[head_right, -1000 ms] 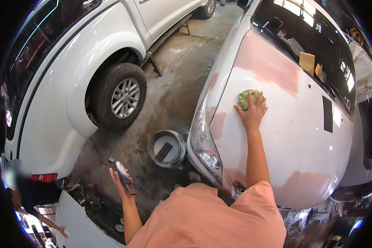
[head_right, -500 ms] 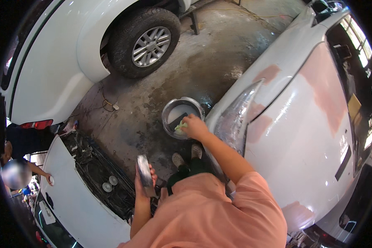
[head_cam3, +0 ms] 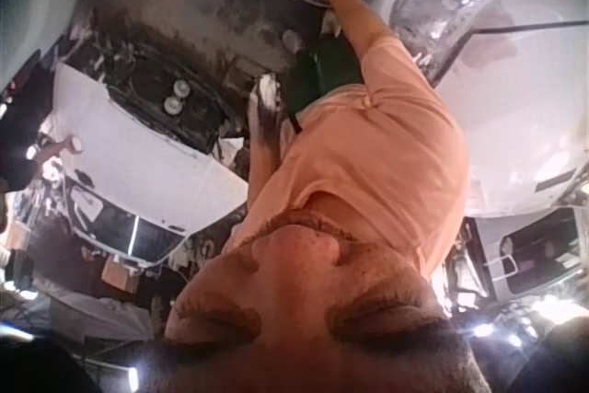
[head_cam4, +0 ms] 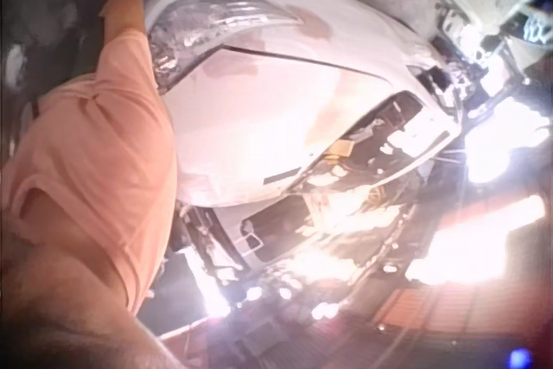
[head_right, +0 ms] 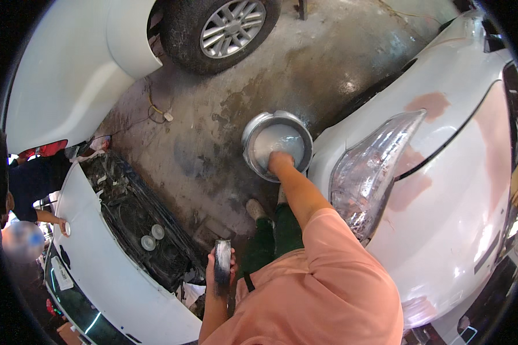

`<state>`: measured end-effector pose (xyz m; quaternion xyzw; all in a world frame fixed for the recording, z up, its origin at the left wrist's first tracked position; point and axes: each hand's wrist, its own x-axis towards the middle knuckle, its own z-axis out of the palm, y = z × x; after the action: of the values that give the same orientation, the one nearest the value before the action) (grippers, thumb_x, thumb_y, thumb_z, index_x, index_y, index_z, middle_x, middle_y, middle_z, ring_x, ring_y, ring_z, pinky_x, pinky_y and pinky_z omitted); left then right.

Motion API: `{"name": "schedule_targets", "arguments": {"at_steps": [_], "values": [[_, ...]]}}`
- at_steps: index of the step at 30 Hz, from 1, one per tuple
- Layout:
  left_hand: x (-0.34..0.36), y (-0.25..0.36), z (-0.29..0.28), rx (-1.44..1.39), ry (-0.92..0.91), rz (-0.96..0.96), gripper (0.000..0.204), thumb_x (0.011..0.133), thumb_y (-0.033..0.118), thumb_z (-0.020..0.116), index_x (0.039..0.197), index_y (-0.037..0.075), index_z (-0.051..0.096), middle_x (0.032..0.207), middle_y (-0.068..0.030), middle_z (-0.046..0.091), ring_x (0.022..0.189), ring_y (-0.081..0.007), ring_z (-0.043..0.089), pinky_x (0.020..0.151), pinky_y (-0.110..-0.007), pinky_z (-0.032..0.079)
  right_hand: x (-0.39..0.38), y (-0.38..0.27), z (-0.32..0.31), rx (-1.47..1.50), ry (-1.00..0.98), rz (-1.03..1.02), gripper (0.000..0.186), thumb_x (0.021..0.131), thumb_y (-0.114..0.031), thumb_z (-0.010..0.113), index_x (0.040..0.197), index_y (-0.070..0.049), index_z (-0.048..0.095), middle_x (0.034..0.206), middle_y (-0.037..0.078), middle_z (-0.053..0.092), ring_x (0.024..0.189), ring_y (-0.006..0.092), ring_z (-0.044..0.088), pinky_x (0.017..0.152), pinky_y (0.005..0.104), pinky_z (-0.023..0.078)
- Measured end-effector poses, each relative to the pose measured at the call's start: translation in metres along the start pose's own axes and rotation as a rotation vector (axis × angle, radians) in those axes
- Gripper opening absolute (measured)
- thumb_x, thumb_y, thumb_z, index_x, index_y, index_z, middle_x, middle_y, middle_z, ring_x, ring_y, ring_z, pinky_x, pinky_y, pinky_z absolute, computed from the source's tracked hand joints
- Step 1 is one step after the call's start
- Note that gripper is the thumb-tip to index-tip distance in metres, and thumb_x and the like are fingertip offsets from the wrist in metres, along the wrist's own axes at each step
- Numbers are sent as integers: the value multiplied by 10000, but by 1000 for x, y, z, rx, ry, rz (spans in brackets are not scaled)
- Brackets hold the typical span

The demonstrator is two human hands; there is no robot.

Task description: The person sands the front hood of a white car using a sanding block and a cloth, frequently rinsing the sanding block in a bucket of water.

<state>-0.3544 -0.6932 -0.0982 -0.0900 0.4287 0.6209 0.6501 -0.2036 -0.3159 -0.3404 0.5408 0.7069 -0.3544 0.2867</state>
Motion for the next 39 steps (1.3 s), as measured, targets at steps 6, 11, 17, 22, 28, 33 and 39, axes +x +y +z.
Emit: {"name": "schedule_targets", "arguments": {"at_steps": [6, 11, 17, 22, 28, 33, 39], "values": [[24, 43, -4, 536, 48, -36, 522, 1068, 261, 699, 1531, 56, 574, 1239, -156, 731, 1017, -209, 730, 837, -349, 615, -83, -1, -35, -7, 164, -37, 386, 982, -203, 576, 1322, -155, 752, 1327, 158, 742, 1187, 354, 738, 994, 496, 591], [47, 66, -11, 864, 4, 20, 416, 1016, 159, 742, 1414, 49, 695, 1271, -61, 724, 1083, -141, 672, 953, -303, 534, -248, 34, -76, 153, 603, -155, 329, 1005, -246, 593, 1273, -227, 781, 1242, 130, 758, 1126, 366, 744, 948, 491, 604], [61, 62, -24, 1049, -6, 115, 420, 997, 139, 730, 1403, 36, 700, 1301, -86, 711, 1120, -158, 668, 959, -298, 524, -452, 140, -98, 91, 1068, 14, 320, 987, -251, 661, 1293, -227, 753, 1269, 124, 722, 1152, 368, 692, 974, 488, 555], [47, 39, -18, 881, -53, 215, 451, 989, 128, 724, 1427, 31, 681, 1334, -109, 699, 1178, -177, 658, 1010, -309, 508, -473, 195, -19, -323, 1255, 233, 428, 906, -353, 791, 1316, -244, 738, 1550, 110, 565, 1432, 429, 511, 1139, 639, 432], [15, 47, -30, 866, -63, 163, 429, 993, 123, 690, 1408, 14, 688, 1327, -97, 705, 1167, -179, 662, 1019, -316, 512, -423, 245, -63, -423, 1304, 334, 510, 857, -428, 845, 1286, -176, 732, 1638, 96, 497, 1519, 459, 414, 1186, 721, 345], [12, 35, -60, 809, 6, 155, 409, 989, 129, 668, 1377, 10, 708, 1319, -89, 711, 1162, -177, 663, 1027, -324, 512, -391, 307, -173, -289, 1388, 502, 412, 983, -387, 708, 1329, -163, 701, 1629, 74, 515, 1521, 395, 429, 1210, 640, 339], [-7, -4, -26, 737, 133, 200, 436, 1055, 258, 678, 1421, 21, 688, 1329, -85, 718, 1171, -176, 660, 1042, -313, 497, -379, 274, -150, -345, 1334, 240, 441, 975, -289, 680, 1413, -249, 680, 1511, 52, 613, 1415, 357, 528, 1203, 555, 369]]}}
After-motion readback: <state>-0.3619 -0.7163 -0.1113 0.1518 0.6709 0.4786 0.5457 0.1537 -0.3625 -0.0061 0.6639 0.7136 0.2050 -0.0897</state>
